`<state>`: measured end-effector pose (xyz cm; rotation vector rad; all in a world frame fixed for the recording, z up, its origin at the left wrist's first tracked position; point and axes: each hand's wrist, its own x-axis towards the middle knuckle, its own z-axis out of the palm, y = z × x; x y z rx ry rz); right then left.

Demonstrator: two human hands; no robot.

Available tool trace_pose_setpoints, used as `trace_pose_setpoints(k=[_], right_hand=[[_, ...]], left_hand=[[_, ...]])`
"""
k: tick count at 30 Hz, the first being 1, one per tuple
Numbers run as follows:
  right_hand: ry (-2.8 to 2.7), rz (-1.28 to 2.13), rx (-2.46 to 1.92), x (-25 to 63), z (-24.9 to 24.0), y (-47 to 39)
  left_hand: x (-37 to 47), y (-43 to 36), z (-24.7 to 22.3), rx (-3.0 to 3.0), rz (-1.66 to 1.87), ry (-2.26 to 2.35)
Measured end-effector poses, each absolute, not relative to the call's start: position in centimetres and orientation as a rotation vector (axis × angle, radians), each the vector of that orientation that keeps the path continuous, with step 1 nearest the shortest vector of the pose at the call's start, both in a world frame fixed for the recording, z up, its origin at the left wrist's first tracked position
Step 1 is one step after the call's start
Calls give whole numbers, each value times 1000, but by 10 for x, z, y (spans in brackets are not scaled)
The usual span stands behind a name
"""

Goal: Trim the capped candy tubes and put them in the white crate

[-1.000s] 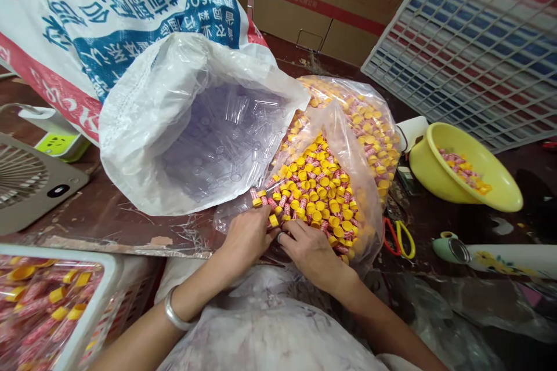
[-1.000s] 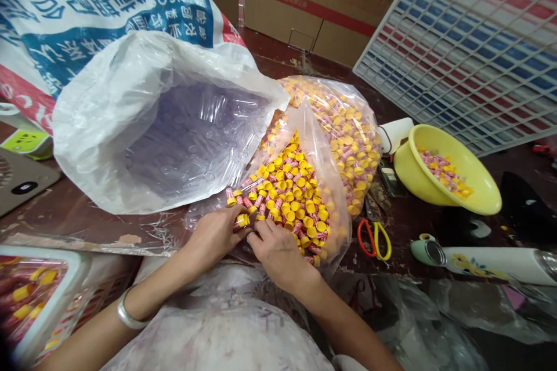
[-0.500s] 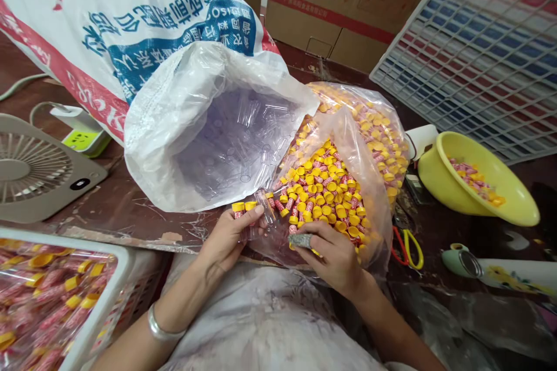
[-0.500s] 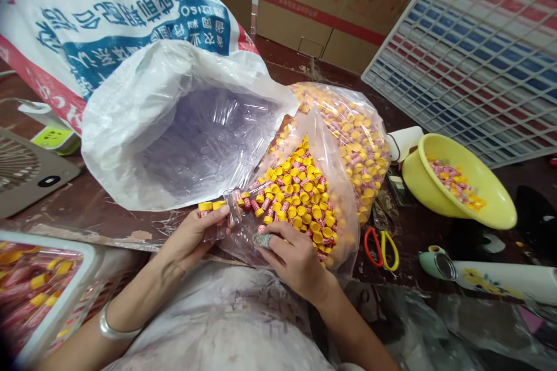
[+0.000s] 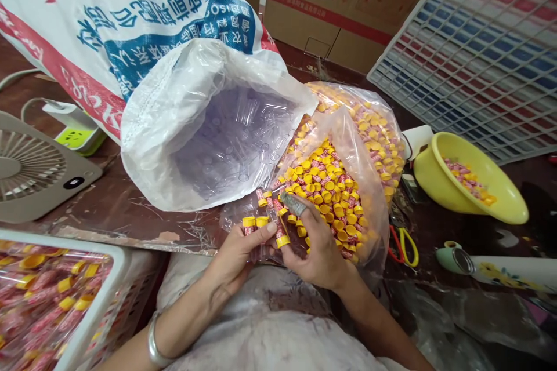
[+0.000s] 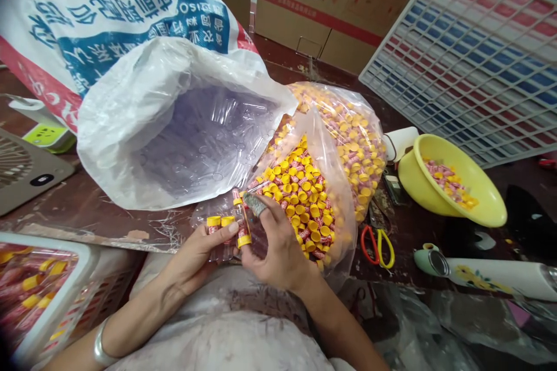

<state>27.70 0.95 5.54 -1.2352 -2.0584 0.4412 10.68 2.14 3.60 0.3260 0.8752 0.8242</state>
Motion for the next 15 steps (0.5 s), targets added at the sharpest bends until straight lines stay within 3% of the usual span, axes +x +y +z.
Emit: trace_pose_setpoints(k=[5, 10, 13, 15], right_hand=[[-2021, 827, -1271, 278, 44, 18], [-1976, 830, -1259, 268, 44, 18], [-2195, 852, -1185, 280, 58, 20], [-2279, 682, -1234, 300, 66, 22]], left_hand=[[109, 17, 37, 362, 786, 851], [104, 15, 42, 337, 776, 898], [67, 5, 44, 519, 749, 997], [29, -1, 41, 721, 786, 1134]])
